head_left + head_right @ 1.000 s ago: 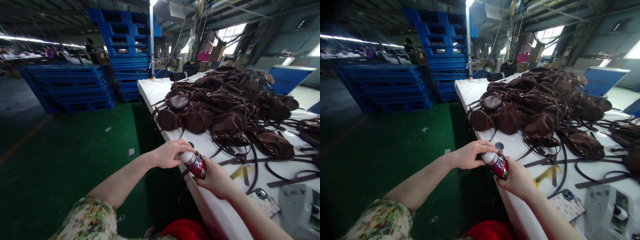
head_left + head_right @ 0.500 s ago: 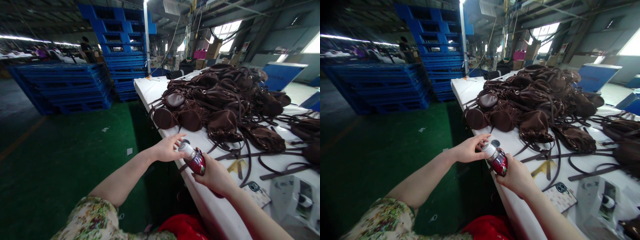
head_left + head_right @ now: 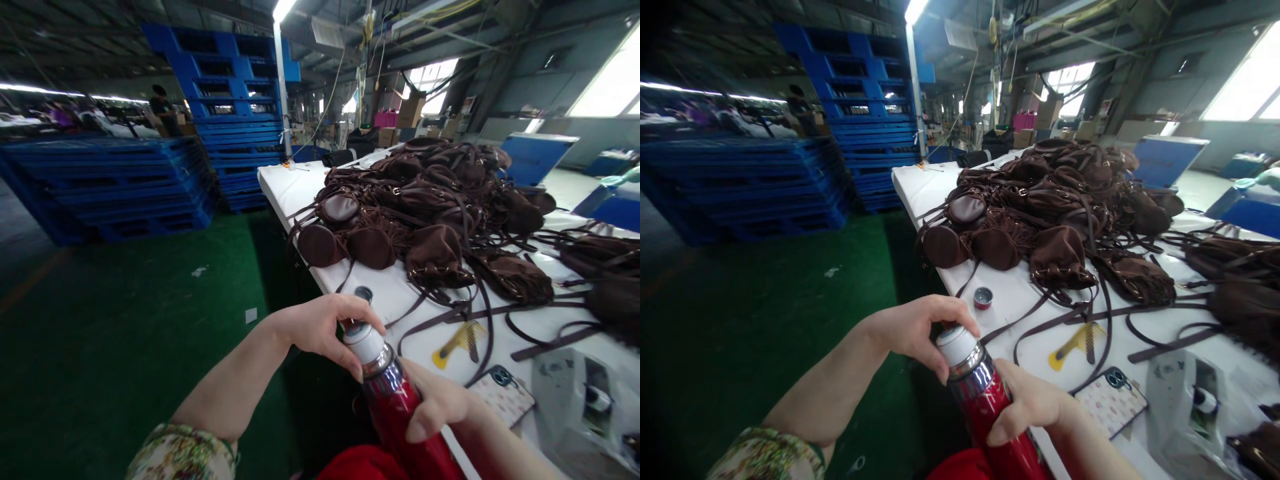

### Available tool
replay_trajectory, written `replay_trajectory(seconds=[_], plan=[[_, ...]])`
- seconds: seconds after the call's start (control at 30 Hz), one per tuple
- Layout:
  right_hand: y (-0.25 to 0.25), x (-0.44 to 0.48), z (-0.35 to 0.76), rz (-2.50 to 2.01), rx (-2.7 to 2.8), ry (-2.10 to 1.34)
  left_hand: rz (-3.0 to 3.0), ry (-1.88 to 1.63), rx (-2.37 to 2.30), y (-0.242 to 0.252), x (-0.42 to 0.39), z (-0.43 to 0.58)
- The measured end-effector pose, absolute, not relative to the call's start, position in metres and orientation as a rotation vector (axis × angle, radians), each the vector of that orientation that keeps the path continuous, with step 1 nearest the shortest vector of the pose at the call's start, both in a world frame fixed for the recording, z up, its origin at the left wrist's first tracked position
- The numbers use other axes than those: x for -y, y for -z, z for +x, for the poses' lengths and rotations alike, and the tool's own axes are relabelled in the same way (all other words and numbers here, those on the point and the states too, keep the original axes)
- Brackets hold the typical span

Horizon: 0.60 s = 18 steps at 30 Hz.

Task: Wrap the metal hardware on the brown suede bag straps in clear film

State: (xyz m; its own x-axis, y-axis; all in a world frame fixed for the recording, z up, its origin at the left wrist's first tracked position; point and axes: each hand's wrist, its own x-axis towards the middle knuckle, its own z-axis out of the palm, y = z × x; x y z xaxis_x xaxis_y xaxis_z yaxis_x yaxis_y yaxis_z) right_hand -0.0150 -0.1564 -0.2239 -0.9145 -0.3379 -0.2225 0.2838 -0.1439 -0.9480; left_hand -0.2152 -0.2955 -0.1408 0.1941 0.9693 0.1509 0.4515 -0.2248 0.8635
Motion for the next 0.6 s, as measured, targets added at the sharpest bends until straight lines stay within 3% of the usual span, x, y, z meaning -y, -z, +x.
replay_trajectory(seconds=[0.13,0.27,0.4,0.6], plan=[[0.232,0.16,-0.018,-0.135,-1.386,2.287,1.709,-1.064,-1.322,0.151,0.295,-0.212],[0.217,0.157,-0.019,-0.017,-1.946,2.241,1.409,-1.368,-1.292,0.181,0.286,-0.194],[0.22,0.164,-0.013,0.478,-2.731,1.776,1.121,-1.47,-1.213,0.224,0.272,-0.158],[0.249,0.159,0.016,1.013,-3.119,1.134,1.088,-1.507,-1.277,0.235,0.24,-0.145]])
